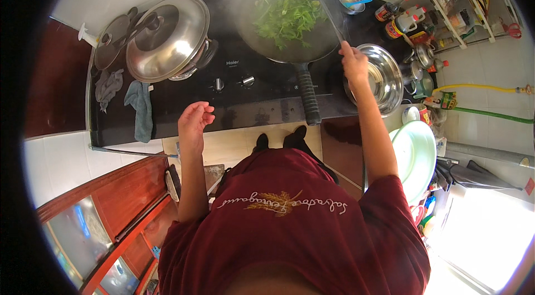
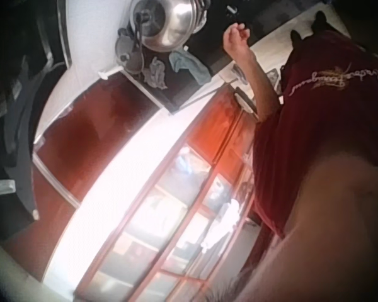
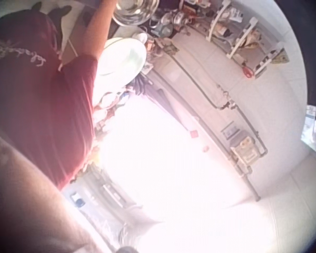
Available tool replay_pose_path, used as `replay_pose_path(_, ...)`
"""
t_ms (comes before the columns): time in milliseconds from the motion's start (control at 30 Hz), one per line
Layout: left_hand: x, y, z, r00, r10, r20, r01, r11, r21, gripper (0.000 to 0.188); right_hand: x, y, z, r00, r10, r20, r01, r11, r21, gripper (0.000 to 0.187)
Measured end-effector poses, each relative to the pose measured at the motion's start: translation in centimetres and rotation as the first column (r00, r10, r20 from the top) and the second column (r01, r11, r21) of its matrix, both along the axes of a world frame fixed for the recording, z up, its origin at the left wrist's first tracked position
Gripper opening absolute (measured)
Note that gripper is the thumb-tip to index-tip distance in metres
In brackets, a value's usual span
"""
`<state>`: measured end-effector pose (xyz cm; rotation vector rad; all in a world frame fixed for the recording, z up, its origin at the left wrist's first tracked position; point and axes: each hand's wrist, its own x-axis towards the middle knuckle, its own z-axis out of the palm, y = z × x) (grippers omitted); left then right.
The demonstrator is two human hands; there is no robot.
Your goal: The person washes leafy vegetables in a basin, transfers them to a wok on a stove, and stirs them using a spatula. They then move a basin, metal bowls, and a pot lid on the counter before using a blue cloth to wipe a wooden surface.
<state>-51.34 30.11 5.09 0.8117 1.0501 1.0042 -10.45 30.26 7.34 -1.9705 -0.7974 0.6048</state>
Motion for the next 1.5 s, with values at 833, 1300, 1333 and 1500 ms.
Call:
replay_pose_path(833, -0.8, -2.7, -2.3, 0.997, -0.005, -0.081, -0.003, 0.996, -0.088, 0.017, 0.7, -1.6, -1.1, 0.854, -0.114, -0.507, 0.15, 0.988, 0.031, 0.036)
replay_pose_path(1300, -0.1, -3.2, -3.6, 0.995, -0.084, -0.055, 0.076, 0.988, -0.136, 0.015, -1.0, -11.8, 0.9, 0.978, 0.197, -0.069, -0.206, 0.961, -0.182, 0.046)
replay_pose_path(1333, 0.3, -3.2, -3.5, 0.993, -0.098, -0.062, 0.089, 0.987, -0.133, 0.015, -0.7, -11.3, 0.6, 0.984, 0.168, -0.06, -0.176, 0.972, -0.157, 0.046)
replay_pose_path(1500, 1.5, -2.7, -3.0, 0.984, -0.167, -0.067, 0.158, 0.979, -0.125, 0.016, -1.9, -7.8, -0.2, 0.998, 0.0, 0.059, 0.0, 1.0, 0.008, 0.048)
